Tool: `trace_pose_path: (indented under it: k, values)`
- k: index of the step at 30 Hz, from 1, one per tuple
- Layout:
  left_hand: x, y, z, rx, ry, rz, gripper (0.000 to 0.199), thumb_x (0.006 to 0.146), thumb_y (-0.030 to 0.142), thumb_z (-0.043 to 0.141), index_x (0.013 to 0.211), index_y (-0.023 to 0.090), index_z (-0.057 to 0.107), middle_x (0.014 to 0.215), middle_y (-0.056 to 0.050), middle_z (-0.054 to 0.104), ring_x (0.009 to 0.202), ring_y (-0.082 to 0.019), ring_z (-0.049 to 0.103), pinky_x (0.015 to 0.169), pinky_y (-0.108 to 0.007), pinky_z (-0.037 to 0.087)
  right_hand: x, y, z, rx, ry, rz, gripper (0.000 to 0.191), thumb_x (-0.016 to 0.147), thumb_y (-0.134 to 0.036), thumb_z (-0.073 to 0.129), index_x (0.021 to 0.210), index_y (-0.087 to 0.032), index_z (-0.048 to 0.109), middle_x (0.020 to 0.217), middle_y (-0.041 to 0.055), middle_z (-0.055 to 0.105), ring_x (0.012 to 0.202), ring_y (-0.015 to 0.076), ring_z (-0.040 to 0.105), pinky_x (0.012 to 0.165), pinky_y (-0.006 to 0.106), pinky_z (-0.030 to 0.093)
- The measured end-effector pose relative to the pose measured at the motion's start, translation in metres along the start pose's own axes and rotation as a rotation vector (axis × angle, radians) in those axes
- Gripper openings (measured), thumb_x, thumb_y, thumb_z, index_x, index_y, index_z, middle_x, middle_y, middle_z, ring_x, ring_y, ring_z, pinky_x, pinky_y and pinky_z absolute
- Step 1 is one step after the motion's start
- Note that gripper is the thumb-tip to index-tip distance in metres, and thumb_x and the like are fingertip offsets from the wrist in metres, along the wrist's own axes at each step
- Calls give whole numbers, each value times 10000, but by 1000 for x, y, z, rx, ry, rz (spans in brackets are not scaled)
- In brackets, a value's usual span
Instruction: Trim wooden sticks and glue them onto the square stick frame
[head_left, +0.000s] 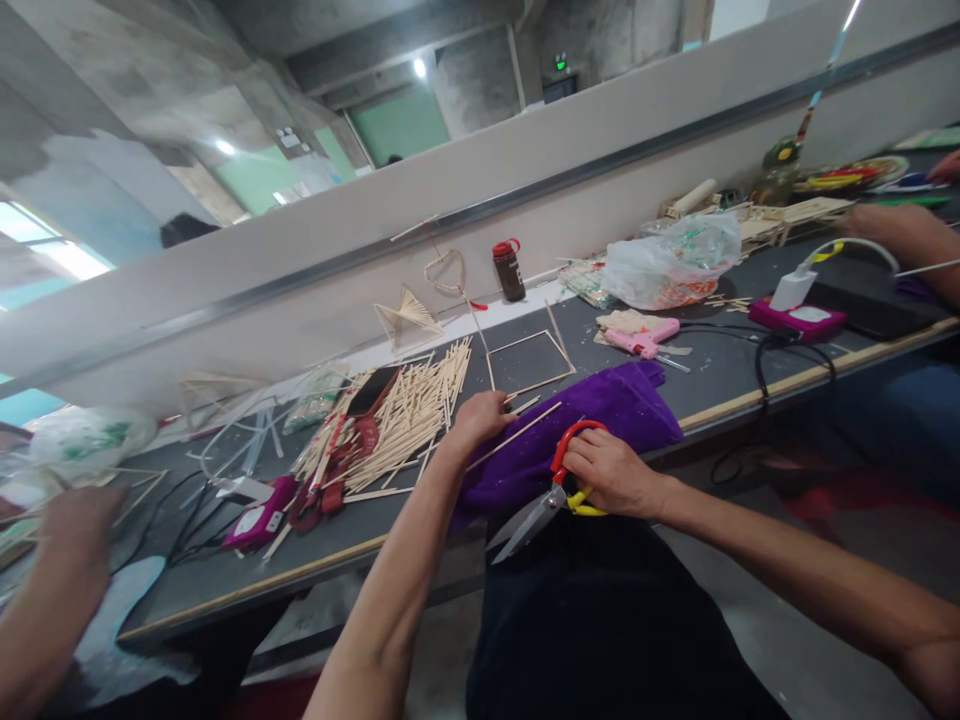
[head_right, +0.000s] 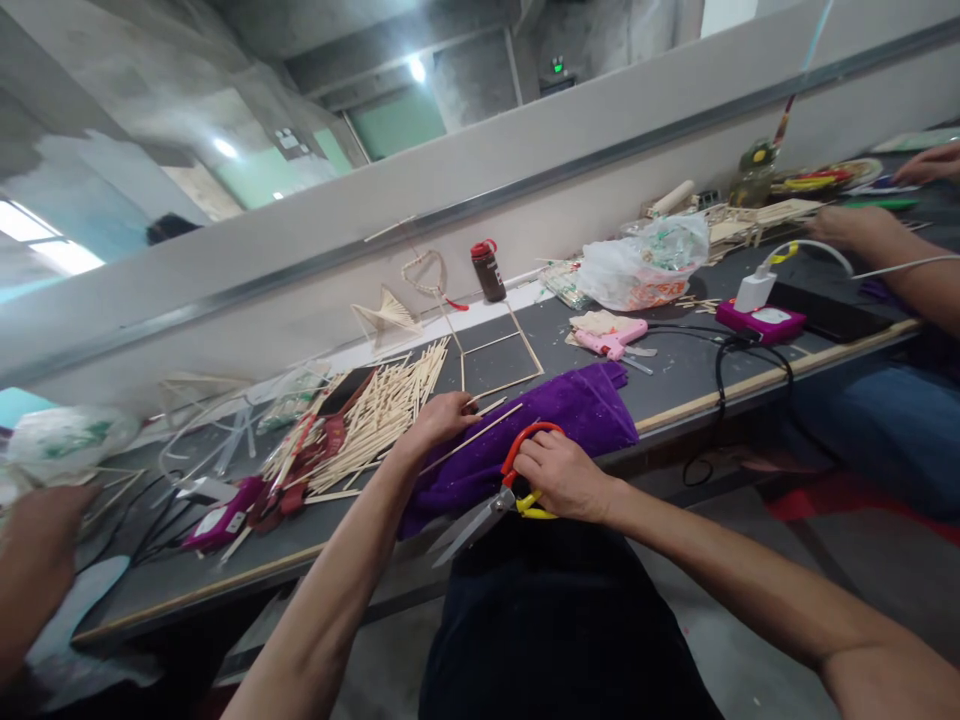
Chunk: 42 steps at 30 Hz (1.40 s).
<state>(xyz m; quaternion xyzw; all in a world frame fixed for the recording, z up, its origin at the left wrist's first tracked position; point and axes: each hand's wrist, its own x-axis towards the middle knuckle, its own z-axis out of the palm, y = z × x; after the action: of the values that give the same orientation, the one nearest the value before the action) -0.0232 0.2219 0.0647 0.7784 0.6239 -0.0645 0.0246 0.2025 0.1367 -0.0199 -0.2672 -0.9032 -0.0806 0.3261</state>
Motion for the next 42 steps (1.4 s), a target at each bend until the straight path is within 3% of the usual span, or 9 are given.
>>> trace_pose_path:
  k: [5,12,17,21,24,28,34,37,42]
  values:
    - [2,5,2,46,12,-24,267,847,219,485,968,171,719,1010,-135,730,941,-245,681,746,-293,489,4,-5,-2,-34,-66,62,162,766,-112,541,903,-159,613,875,73,595,825,227,456,777,350,377]
    - [8,3,-1,100,21,-47,296,877,248,461,1010,155,709,1062,-163,716,1007,-263,669,814,-318,500,17,-17,-13,-46,-219,207,250,725,-145,566,971,-139,611,987,101,606,881,256,505,798,364,407]
    - [13,2,-3,107,22,-59,268,844,243,504,962,150,725,1019,-170,723,989,-282,672,798,-328,501,39,-8,-26,41,-368,263,325,768,-307,624,1038,-131,581,1027,109,625,920,258,576,770,339,444]
    - [6,-7,-11,76,70,-71,256,834,293,531,965,175,716,1005,-145,728,949,-269,675,756,-308,490,51,-2,-23,40,-382,296,353,852,-418,552,1025,-111,577,996,134,636,850,259,610,701,342,449]
    - [-15,-29,-19,46,144,-115,274,863,334,504,1005,189,688,1018,-120,726,952,-246,665,756,-288,468,47,1,-18,59,-353,289,379,848,-445,566,1052,-125,564,1033,124,627,900,258,607,733,339,448]
    - [-71,-58,-16,-8,192,-174,271,887,363,478,940,188,679,931,-80,731,891,-219,665,735,-272,455,35,4,-15,110,-303,302,337,852,-429,579,1032,-147,538,971,88,635,870,226,611,713,312,443]
    - [-155,-53,28,-433,356,-61,266,849,413,573,1009,217,652,948,-20,710,840,-164,660,777,-248,492,22,3,-10,119,-208,229,333,816,-311,608,1083,-125,539,1024,129,620,953,253,579,777,337,440]
    - [-167,-41,48,-496,376,-24,257,851,395,580,1020,217,654,1001,-39,700,909,-173,661,828,-258,497,17,4,-7,78,-178,155,206,840,-258,567,997,-124,567,928,107,626,866,228,579,739,319,423]
    - [-159,-35,54,-503,427,-230,277,905,395,492,1036,219,661,1006,-36,724,926,-182,673,835,-262,495,19,0,-9,60,-237,121,142,824,-156,542,960,-135,578,836,66,636,703,176,570,612,281,352]
